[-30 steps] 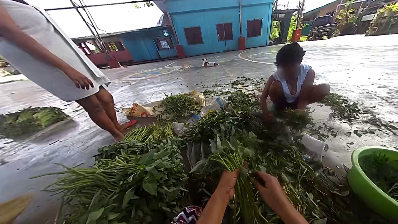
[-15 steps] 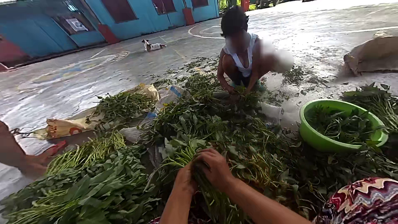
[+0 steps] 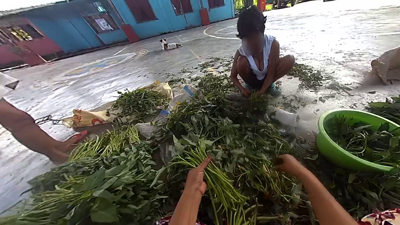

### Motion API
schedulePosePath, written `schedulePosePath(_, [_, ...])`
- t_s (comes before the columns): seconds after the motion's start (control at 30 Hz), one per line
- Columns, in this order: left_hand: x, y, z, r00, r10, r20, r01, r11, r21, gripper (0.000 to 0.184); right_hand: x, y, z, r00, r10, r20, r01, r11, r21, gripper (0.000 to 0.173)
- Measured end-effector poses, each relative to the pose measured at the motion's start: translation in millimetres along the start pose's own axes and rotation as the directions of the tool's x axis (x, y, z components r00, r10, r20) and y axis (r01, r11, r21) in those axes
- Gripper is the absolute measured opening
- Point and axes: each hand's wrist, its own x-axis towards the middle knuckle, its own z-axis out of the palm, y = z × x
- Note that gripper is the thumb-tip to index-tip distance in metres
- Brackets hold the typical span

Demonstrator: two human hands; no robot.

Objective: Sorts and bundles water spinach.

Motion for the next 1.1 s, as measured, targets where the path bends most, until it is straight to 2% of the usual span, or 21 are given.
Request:
schedulePosePath(0.07, [-1.0, -1.3, -2.9, 1.000, 0.008, 0.024, -0.009, 1.000, 0.027, 0.024, -11.6, -12.8, -22.6, 0.995, -0.095, -0.034, 0.100, 0.976, 0.192, 0.032])
schedulePosePath(0.13, [-3.1, -1.4, -2.7, 0.998, 0.014, 0.064, -0.017, 0.999, 0.036, 0.023, -20.5, -30.1, -24.3, 0.976, -0.144, -0.163, 0.185, 0.943, 0.278, 0.030])
schedulePosePath(0.27, [-16.3, -0.4, 5.7, 0.988, 0.036, 0.150, -0.043, 0.998, 0.046, 0.020, -45.7, -88.1, 17.6, 0.912, -0.196, -0.359, 0.328, 0.875, 0.356, 0.031])
schedulePosePath(0.37, [-21.5, -2.5, 8.2, 0.985, 0.067, 0.157, -0.082, 0.992, 0.095, 0.025, -64.6, -134.9, 60.9, 0.872, -0.291, -0.394, 0.438, 0.824, 0.360, 0.029])
schedulePosePath(0.5, [-23.9, 0.4, 3.3, 0.994, 0.068, 0.085, -0.077, 0.992, 0.104, 0.041, -77.6, -172.4, 89.7, 0.856, -0.413, -0.311, 0.506, 0.794, 0.338, 0.026])
schedulePosePath(0.67, [-29.1, 3.3, -1.3, 0.995, 0.001, 0.101, -0.009, 0.997, 0.082, 0.039, -80.6, -171.5, 84.9, 0.865, -0.454, -0.215, 0.500, 0.821, 0.276, 0.025])
schedulePosePath(0.77, [-33.2, 6.4, 0.6, 0.991, -0.045, 0.127, 0.030, 0.992, 0.124, 0.038, -76.2, -168.1, 86.5, 0.789, -0.482, -0.382, 0.581, 0.787, 0.207, 0.031])
schedulePosePath(0.8, [-33.5, 7.3, 1.6, 0.988, -0.052, 0.146, 0.034, 0.992, 0.123, 0.038, -71.4, -169.0, 87.1, 0.778, -0.488, -0.396, 0.590, 0.785, 0.190, 0.035])
schedulePosePath(0.87, [-34.5, 4.1, 2.6, 0.984, -0.052, 0.168, 0.032, 0.993, 0.115, 0.035, -64.8, -169.3, 89.8, 0.821, -0.495, -0.286, 0.555, 0.810, 0.192, 0.043])
schedulePosePath(0.93, [-32.6, 2.8, 2.5, 0.990, -0.021, 0.141, 0.006, 0.994, 0.106, 0.032, -63.1, -169.3, 96.4, 0.812, -0.529, -0.248, 0.572, 0.805, 0.158, 0.046])
schedulePosePath(1.03, [-26.3, 6.8, -1.9, 0.998, 0.032, 0.052, -0.036, 0.996, 0.078, 0.028, -63.2, -158.6, 100.0, 0.747, -0.608, -0.268, 0.650, 0.753, 0.102, 0.044])
schedulePosePath(1.1, [-21.5, 8.4, -7.7, 0.999, 0.044, -0.003, -0.043, 0.997, 0.063, 0.028, -59.8, -136.9, 90.8, 0.772, -0.580, -0.261, 0.614, 0.787, 0.066, 0.045])
